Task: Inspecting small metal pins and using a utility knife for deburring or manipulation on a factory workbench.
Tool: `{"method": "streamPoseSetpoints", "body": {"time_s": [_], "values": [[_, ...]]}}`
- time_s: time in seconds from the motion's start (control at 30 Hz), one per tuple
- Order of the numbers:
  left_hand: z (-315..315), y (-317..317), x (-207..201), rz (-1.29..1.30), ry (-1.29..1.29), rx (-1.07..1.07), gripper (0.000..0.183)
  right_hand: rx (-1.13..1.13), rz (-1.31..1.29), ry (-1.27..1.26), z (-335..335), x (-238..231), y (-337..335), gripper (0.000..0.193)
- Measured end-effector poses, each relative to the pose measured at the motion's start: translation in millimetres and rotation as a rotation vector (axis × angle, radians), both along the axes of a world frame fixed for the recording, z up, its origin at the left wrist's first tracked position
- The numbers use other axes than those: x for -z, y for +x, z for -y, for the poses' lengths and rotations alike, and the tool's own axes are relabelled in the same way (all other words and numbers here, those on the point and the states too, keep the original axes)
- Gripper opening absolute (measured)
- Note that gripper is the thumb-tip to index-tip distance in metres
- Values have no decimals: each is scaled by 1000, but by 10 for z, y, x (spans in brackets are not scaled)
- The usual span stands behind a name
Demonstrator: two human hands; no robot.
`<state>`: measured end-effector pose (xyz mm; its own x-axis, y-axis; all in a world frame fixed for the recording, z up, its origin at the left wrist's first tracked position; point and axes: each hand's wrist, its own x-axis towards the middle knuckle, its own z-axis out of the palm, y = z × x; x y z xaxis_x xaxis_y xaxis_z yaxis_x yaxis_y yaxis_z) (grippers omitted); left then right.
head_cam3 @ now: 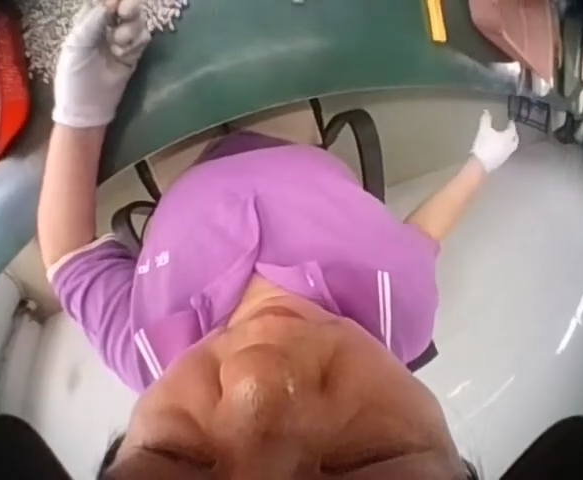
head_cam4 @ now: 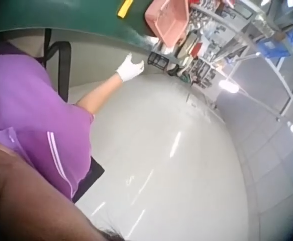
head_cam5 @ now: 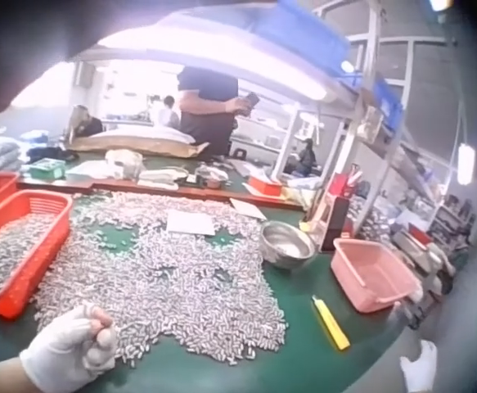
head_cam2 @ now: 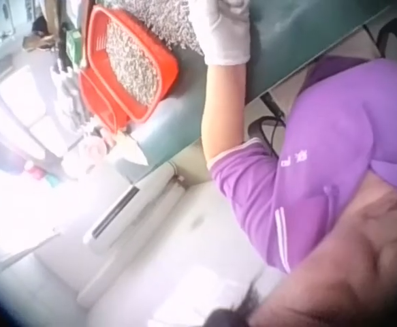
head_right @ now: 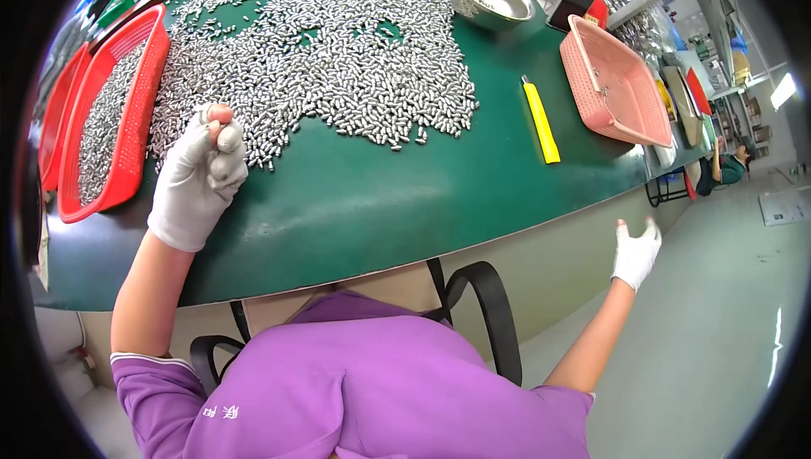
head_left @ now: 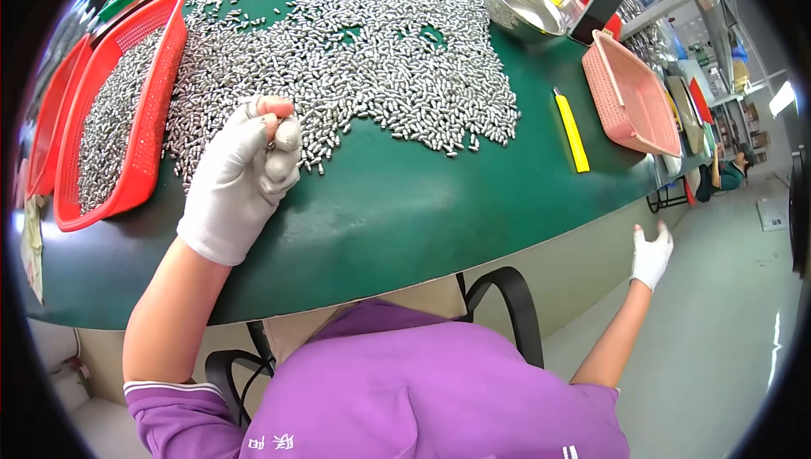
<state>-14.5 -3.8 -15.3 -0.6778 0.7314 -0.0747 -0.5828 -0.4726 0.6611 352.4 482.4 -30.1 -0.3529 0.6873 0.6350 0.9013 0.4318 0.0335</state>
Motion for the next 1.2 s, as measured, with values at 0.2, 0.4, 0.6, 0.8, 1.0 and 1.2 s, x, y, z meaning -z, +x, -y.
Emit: {"method": "streamPoseSetpoints", "body": {"time_s": [0.2, 0.4, 0.6, 0.8, 1.0, 1.2], "values": [[-57, 79, -74, -37, -94, -2, 15, -677, -510, -310, 843, -424, -1180, 19], [32, 60, -10, -53, -171, -37, 11, -1487, 48, -306, 2259, -588, -2629, 15], [19, 24, -82, -32, -142, 26, 14, -1604, 323, -231, 2707, -476, -3164, 8], [11, 92, -95, 29, -142, 89, 25, -1579, 321, -252, 2755, -379, -3209, 13], [-14, 131, -158, 26, -289, 146, 21, -1537, 325, -254, 2749, -348, -3246, 12], [-74, 200, -210, 35, -399, 114, 23, -1629, 21, -635, 2760, -399, -3105, 12]]}}
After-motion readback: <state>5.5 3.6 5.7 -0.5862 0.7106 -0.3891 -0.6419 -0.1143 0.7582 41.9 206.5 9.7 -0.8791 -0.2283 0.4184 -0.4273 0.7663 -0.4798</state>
